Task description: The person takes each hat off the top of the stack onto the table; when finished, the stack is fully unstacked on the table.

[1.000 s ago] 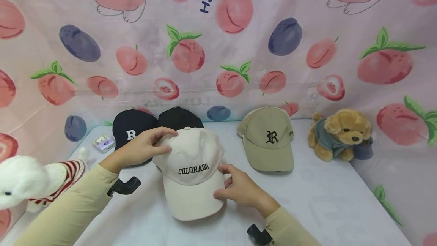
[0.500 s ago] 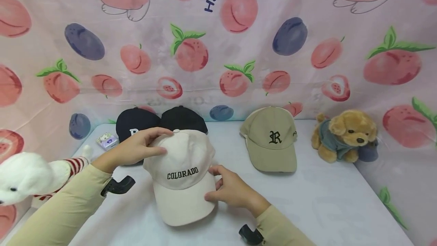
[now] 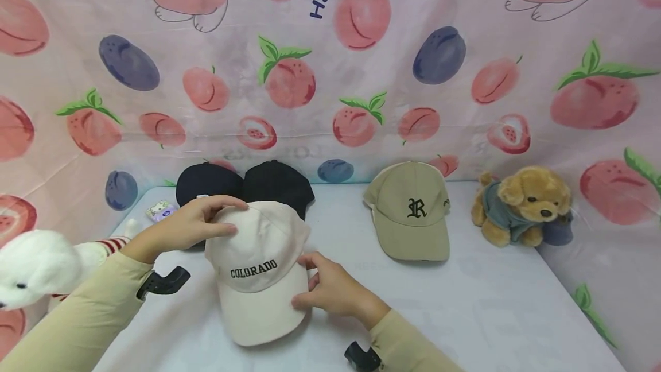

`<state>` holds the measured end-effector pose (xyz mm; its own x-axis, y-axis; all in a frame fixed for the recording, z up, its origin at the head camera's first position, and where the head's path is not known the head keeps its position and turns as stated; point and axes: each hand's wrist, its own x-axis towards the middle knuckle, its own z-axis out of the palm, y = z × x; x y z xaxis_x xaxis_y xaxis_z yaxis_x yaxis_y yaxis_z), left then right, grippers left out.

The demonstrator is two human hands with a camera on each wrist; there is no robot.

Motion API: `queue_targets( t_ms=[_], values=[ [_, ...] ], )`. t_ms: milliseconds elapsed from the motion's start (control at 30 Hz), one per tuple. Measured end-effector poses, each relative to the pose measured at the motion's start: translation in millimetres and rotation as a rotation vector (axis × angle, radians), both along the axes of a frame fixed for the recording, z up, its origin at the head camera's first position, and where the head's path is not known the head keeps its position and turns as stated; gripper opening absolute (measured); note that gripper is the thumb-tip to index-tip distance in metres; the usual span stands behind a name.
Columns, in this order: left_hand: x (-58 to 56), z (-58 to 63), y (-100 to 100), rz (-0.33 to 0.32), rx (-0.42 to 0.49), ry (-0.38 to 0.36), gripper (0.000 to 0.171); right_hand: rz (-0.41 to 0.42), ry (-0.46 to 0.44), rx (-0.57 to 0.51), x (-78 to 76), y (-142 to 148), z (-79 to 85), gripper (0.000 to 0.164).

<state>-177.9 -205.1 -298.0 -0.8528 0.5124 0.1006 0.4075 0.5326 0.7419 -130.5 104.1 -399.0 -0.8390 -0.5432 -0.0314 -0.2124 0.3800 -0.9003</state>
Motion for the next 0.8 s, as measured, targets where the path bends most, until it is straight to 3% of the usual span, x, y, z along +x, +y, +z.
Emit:
queue_targets(
  t_ms=[300, 800],
  values=[
    [3.4, 4.5, -14, 0.046, -0.046, 0.04, 0.042, -0.004, 0.003, -0.019, -0.3, -15, -1.7, 0.07],
    [15.3, 12.1, -40, 0.08, -0.053, 0.013, 0.045, 0.009, 0.017, -0.047, 0.3, -46, -7.6, 0.061]
  ],
)
